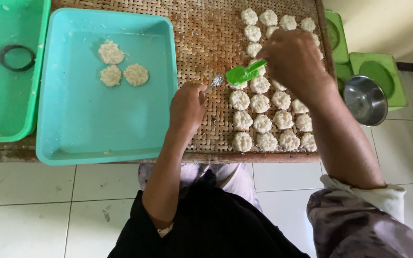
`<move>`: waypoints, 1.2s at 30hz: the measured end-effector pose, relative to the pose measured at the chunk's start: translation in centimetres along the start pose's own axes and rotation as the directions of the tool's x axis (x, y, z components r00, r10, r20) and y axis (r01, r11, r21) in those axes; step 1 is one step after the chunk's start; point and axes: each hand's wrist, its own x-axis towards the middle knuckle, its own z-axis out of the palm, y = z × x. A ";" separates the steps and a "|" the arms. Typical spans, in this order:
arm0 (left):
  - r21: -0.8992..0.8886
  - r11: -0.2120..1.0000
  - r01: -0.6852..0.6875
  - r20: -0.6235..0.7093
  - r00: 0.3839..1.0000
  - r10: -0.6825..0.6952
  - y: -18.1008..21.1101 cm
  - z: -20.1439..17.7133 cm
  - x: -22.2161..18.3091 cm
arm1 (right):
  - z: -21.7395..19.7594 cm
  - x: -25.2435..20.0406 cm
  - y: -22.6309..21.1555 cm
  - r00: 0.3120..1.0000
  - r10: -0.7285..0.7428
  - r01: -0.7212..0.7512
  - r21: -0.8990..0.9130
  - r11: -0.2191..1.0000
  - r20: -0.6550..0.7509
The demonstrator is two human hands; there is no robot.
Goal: Arranging small dough balls on a woven tray using a fork and spatula.
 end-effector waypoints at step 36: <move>-0.037 0.999 -0.033 0.019 0.999 0.033 0.8 0.5 0.4 | 5.8 0.4 2.5 0.912 0.285 -0.298 -0.001 0.954 0.296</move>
